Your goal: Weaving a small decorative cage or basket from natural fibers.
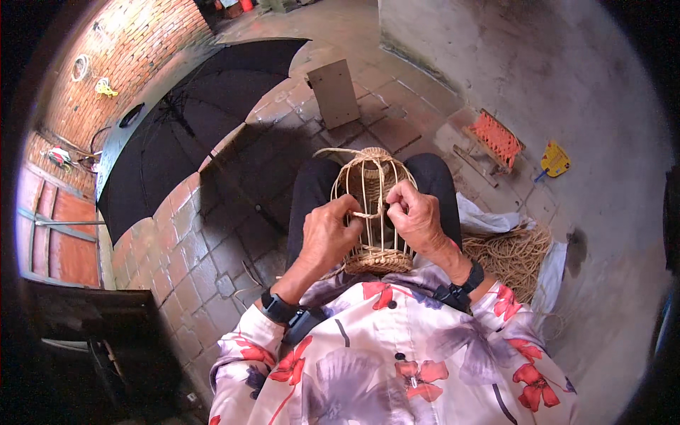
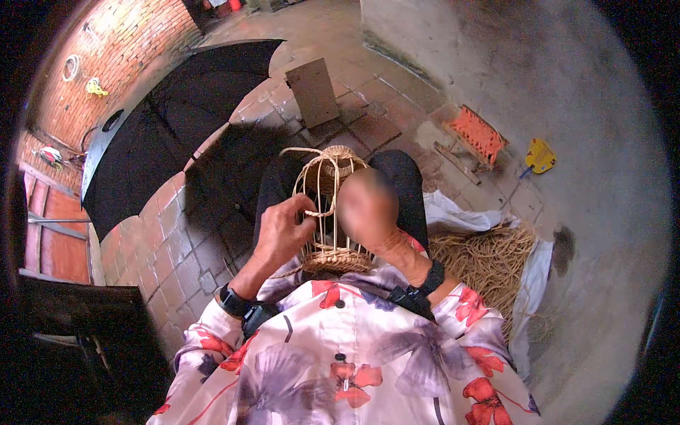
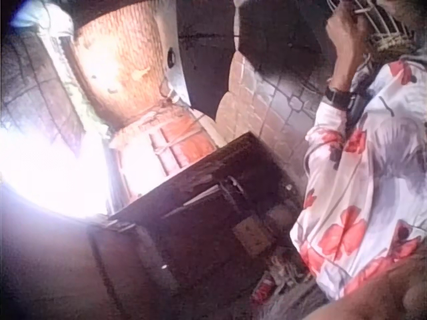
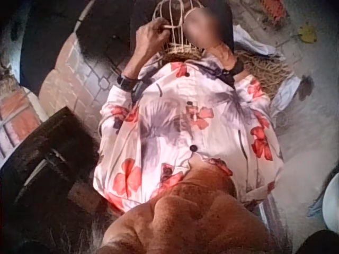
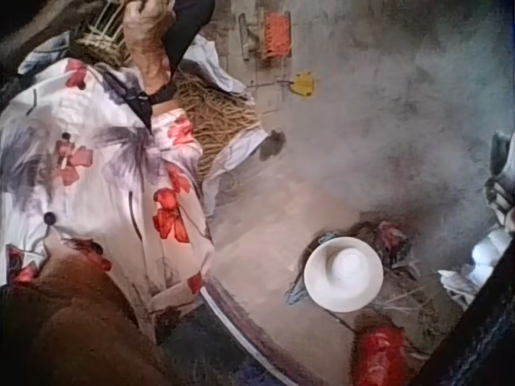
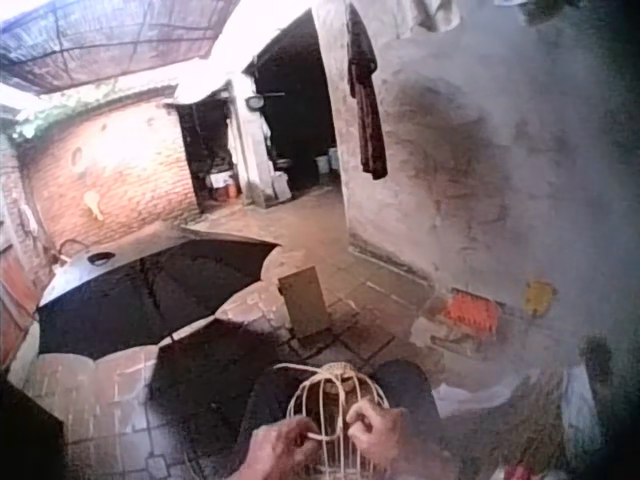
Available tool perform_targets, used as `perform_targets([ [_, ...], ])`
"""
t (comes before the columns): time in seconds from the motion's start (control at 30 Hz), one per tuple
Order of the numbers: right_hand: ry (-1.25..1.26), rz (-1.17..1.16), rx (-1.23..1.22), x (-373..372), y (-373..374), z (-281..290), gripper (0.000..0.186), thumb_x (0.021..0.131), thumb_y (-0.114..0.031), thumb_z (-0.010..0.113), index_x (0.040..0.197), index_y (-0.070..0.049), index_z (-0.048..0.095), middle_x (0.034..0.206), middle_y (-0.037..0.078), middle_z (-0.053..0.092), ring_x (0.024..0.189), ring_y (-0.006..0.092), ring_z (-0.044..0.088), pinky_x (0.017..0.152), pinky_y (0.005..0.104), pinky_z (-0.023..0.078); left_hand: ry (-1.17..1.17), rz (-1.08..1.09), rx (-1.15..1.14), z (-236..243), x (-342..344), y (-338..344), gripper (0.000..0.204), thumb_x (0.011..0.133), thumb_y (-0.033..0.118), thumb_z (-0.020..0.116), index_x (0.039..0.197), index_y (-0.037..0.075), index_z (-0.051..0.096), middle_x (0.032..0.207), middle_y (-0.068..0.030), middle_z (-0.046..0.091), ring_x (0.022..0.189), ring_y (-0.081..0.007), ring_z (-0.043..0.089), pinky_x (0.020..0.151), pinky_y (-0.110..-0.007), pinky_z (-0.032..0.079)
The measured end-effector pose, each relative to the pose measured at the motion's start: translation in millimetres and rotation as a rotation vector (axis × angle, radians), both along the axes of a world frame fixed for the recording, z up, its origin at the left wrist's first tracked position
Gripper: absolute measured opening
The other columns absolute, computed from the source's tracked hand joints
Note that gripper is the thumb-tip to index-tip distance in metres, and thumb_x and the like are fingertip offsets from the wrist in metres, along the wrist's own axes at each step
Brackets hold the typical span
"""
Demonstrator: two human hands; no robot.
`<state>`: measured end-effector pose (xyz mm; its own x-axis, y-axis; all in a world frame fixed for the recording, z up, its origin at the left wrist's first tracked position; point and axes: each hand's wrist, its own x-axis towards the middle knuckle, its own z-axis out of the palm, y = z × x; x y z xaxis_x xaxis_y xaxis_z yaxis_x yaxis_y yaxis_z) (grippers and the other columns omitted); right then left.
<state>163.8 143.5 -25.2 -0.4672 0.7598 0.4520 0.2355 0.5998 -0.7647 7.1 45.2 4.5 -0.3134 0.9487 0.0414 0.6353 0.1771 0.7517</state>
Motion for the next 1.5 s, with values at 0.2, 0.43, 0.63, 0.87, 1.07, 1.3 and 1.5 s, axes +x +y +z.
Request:
perform_targets([
  [0.2, 0.004, -0.022, -0.149, 5, 4, -2, 0.008, 0.074, 0.001, 0.055, 0.079, -0.006, 0.054, 0.056, 0.009, 0.055, 0.049, 0.0184, 0.059, 0.047, 0.0308, 0.043, -0.529, 0.011, -0.011, -8, -2, -7, 0.025, 0.075, 0.005, 0.060, 0.099, 0.004, 0.053, 0.065, -0.0060, 0.055, 0.058, -0.0098, 0.051, 0.052, -0.029, 0.042],
  [0.43, -0.036, -0.033, -0.178, 9, 10, -5, 0.010, 0.073, 0.000, 0.055, 0.081, -0.005, 0.053, 0.054, 0.007, 0.053, 0.048, 0.0167, 0.056, 0.047, 0.0311, 0.042, 0.158, 0.227, -0.201, -18, -37, -67, 0.019, 0.072, 0.013, 0.057, 0.091, 0.009, 0.057, 0.074, -0.0175, 0.064, 0.073, -0.0375, 0.064, 0.068, -0.044, 0.050],
  [0.63, -0.056, -0.004, -0.204, 14, 14, 0, 0.010, 0.074, 0.002, 0.055, 0.082, -0.004, 0.053, 0.056, 0.002, 0.049, 0.050, 0.0070, 0.045, 0.047, 0.0256, 0.038, -0.406, 0.352, -0.269, -37, -106, -113, 0.012, 0.085, 0.015, 0.061, 0.083, 0.004, 0.059, 0.062, -0.0024, 0.056, 0.054, -0.0127, 0.054, 0.052, -0.028, 0.044],
  [0.87, -0.045, 0.074, -0.226, 8, 14, 2, 0.009, 0.075, 0.002, 0.054, 0.082, -0.002, 0.053, 0.060, 0.000, 0.050, 0.054, 0.0057, 0.046, 0.049, 0.0249, 0.040, -1.333, -0.046, 0.017, -6, -67, -53, 0.016, 0.094, 0.016, 0.055, 0.103, 0.003, 0.054, 0.076, -0.0014, 0.057, 0.065, -0.0105, 0.057, 0.059, -0.025, 0.050],
  [1.07, 0.046, 0.112, -0.318, 29, 18, -14, 0.015, 0.075, 0.007, 0.045, 0.083, -0.006, 0.047, 0.073, -0.003, 0.042, 0.066, 0.0046, 0.042, 0.058, 0.0191, 0.036, -0.984, 0.048, -0.061, -32, -17, -14, 0.024, 0.088, 0.022, 0.063, 0.095, -0.001, 0.065, 0.073, -0.0048, 0.063, 0.063, -0.0116, 0.059, 0.057, -0.028, 0.051],
  [1.3, -0.062, 0.195, -0.320, 28, 22, -21, 0.013, 0.080, 0.006, 0.043, 0.083, -0.007, 0.045, 0.072, -0.007, 0.035, 0.062, 0.0019, 0.033, 0.053, 0.0182, 0.026, -0.341, 0.120, 0.317, -45, -10, -29, 0.021, 0.077, 0.020, 0.061, 0.088, 0.005, 0.070, 0.077, -0.0176, 0.067, 0.070, -0.0311, 0.067, 0.067, -0.039, 0.052],
  [1.5, -0.044, 0.141, -0.239, 25, 26, -36, 0.011, 0.081, 0.005, 0.042, 0.084, -0.005, 0.046, 0.069, -0.006, 0.038, 0.059, 0.0024, 0.035, 0.051, 0.0203, 0.029, -0.057, 0.176, 0.237, -33, 0, -21, 0.018, 0.070, 0.008, 0.056, 0.082, 0.007, 0.069, 0.075, -0.0201, 0.065, 0.072, -0.0376, 0.064, 0.067, -0.047, 0.052],
])
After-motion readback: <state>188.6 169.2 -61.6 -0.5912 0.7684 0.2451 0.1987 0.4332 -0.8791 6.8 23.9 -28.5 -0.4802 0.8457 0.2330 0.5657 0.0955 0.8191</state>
